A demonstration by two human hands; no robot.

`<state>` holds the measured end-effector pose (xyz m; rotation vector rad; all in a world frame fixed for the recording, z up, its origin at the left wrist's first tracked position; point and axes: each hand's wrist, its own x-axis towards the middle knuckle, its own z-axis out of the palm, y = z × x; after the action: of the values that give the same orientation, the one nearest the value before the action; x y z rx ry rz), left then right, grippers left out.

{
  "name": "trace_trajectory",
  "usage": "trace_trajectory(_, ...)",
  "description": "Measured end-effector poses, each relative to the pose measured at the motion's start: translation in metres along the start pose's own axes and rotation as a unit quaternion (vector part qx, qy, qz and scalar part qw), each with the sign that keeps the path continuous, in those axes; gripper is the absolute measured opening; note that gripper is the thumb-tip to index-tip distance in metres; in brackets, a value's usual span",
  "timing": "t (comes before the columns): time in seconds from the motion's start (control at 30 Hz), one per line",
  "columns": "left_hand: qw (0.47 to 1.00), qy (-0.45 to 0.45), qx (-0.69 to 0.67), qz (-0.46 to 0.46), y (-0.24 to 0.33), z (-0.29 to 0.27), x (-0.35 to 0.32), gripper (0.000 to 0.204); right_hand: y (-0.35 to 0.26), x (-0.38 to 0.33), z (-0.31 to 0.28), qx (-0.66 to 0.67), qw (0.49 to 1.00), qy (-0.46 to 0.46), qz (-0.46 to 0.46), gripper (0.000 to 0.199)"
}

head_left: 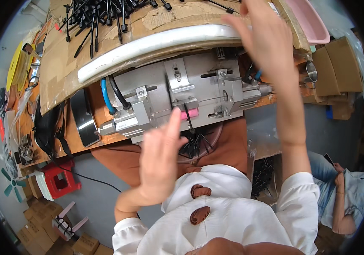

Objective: The person gathers black cable ties from a cardboard box and places them one at a time into a pneumatic machine to be tightened and cut around a pink object. They repeat this process, occasionally rearranging the ties in the box to reach more.

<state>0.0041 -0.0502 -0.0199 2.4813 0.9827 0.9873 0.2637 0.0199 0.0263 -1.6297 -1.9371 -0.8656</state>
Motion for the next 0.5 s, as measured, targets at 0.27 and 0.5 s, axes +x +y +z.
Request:
trace_trajectory(0.27, 0.991, -0.087, 0.097, -0.040, 0.001, 0.058, -0.038, 0.068, 0.033, 0.058, -0.046, 0.244, 0.893, -0.347, 0.153, 0.021)
trace_trajectory(0.5, 0.989, -0.108, 0.086, -0.048, 0.003, 0.045, -0.024, 0.070, -0.010, -0.037, -0.056, 0.539, 0.812, -0.009, 0.225, 0.023)
